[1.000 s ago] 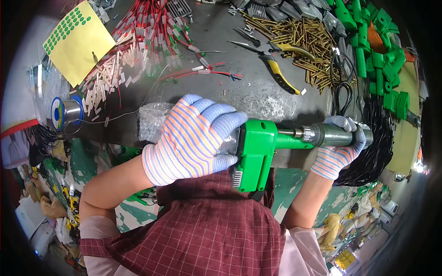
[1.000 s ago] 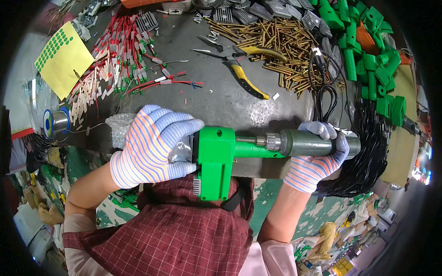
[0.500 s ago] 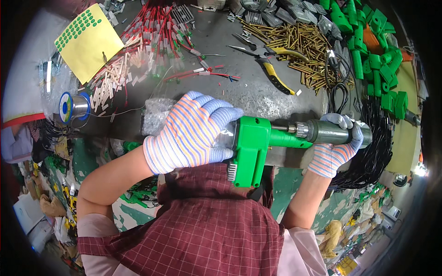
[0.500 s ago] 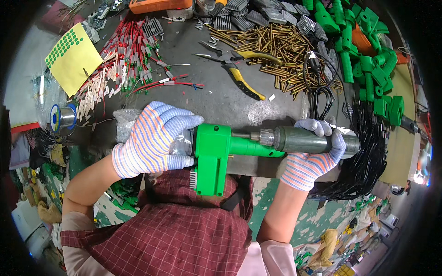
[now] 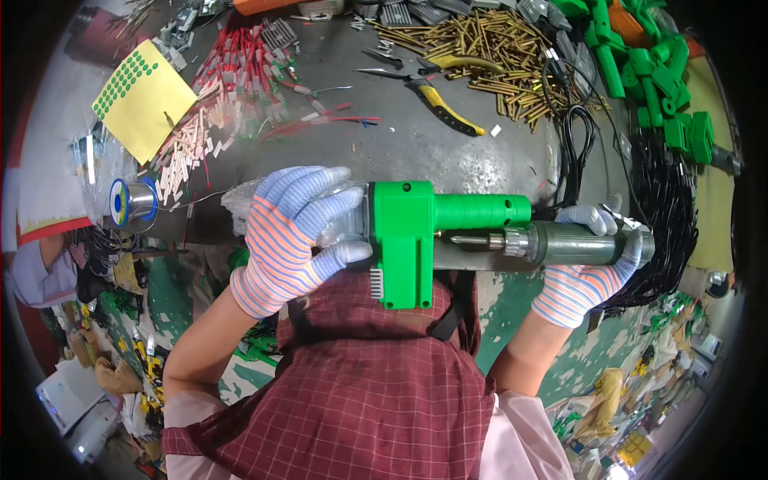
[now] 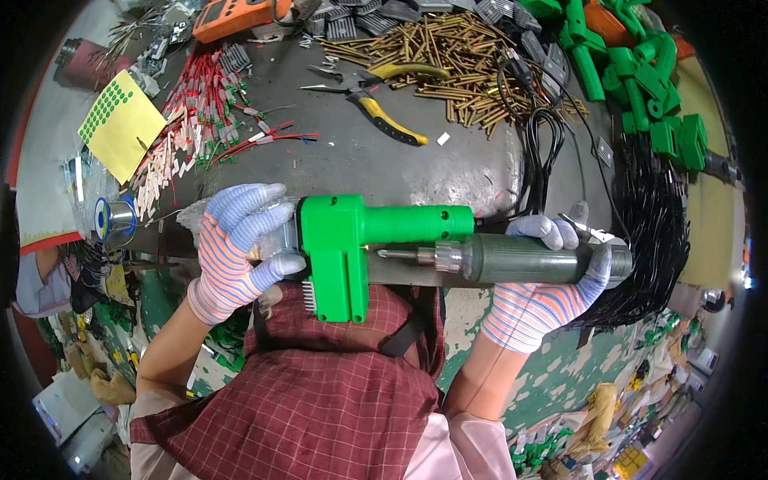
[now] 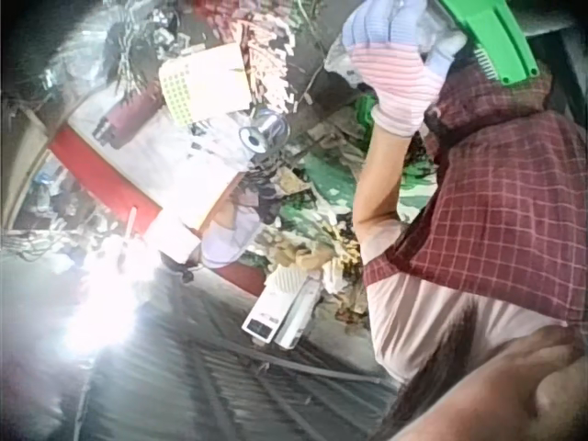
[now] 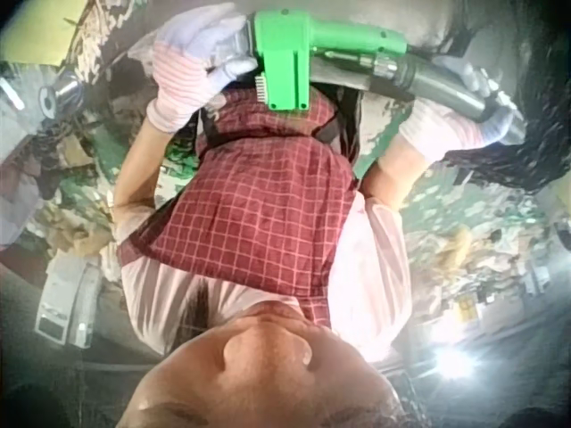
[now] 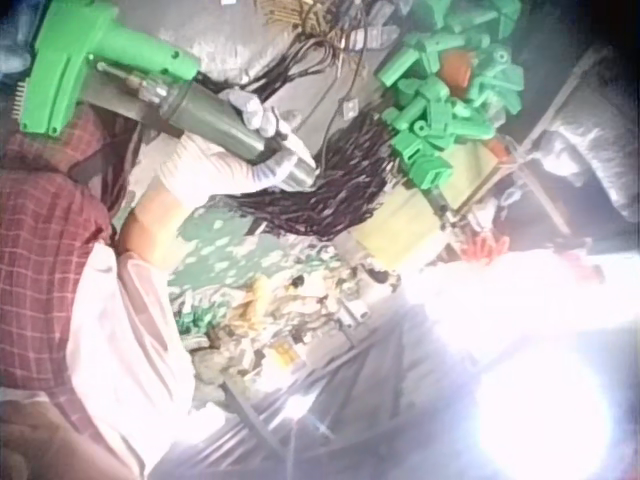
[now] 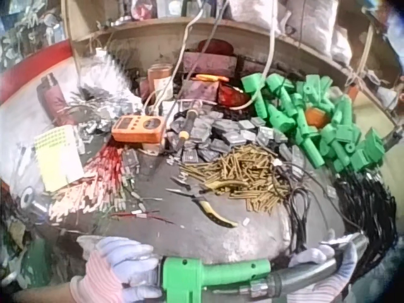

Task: Soldering internal wiring and assembling the green plastic housing for a handheld electronic tool.

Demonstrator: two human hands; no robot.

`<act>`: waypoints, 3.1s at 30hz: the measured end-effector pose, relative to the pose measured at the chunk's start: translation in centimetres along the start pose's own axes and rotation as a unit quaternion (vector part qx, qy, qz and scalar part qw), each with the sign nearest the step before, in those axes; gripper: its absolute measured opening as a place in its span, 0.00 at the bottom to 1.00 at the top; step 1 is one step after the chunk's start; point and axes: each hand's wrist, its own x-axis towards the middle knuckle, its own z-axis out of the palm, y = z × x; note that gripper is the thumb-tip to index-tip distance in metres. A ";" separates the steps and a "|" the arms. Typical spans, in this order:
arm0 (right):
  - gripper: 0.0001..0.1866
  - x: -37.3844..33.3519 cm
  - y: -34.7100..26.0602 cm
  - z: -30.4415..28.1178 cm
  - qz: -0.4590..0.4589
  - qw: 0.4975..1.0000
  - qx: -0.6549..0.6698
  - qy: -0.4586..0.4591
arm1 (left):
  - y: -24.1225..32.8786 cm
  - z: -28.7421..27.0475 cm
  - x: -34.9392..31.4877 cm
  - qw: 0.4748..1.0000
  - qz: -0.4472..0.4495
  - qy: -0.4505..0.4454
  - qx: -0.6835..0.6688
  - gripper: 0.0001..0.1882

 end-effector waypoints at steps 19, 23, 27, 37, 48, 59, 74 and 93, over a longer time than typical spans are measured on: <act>0.16 -0.3 2.3 1.2 -0.022 0.997 -0.065 -0.020 | 0.4 0.3 0.2 1.000 -0.023 -0.010 0.011 0.32; 0.16 0.4 2.1 0.2 0.019 0.998 -0.028 -0.053 | 0.4 0.2 0.5 1.000 -0.018 -0.007 -0.009 0.31; 0.11 0.5 2.4 0.3 0.048 0.997 -0.011 -0.059 | 0.3 0.4 0.6 1.000 -0.006 -0.002 -0.024 0.30; 0.18 1.0 2.4 -0.5 0.037 0.994 -0.045 -0.093 | 0.0 0.8 0.4 1.000 -0.005 0.005 -0.016 0.31; 0.16 0.6 2.7 -0.1 0.013 0.995 -0.073 -0.071 | -0.5 0.9 0.2 0.999 0.007 0.041 -0.020 0.30; 0.16 0.1 2.3 1.5 -0.002 0.998 -0.053 0.043 | -0.9 -0.3 -0.5 0.988 0.033 0.076 -0.127 0.13; 0.19 1.7 4.4 3.0 -0.049 0.995 -0.091 0.012 | 0.2 0.4 0.5 0.998 -0.035 0.032 -0.040 0.25; 0.11 3.2 4.7 2.4 -0.030 0.995 -0.079 0.050 | -0.3 0.6 0.7 0.998 -0.018 0.026 -0.045 0.25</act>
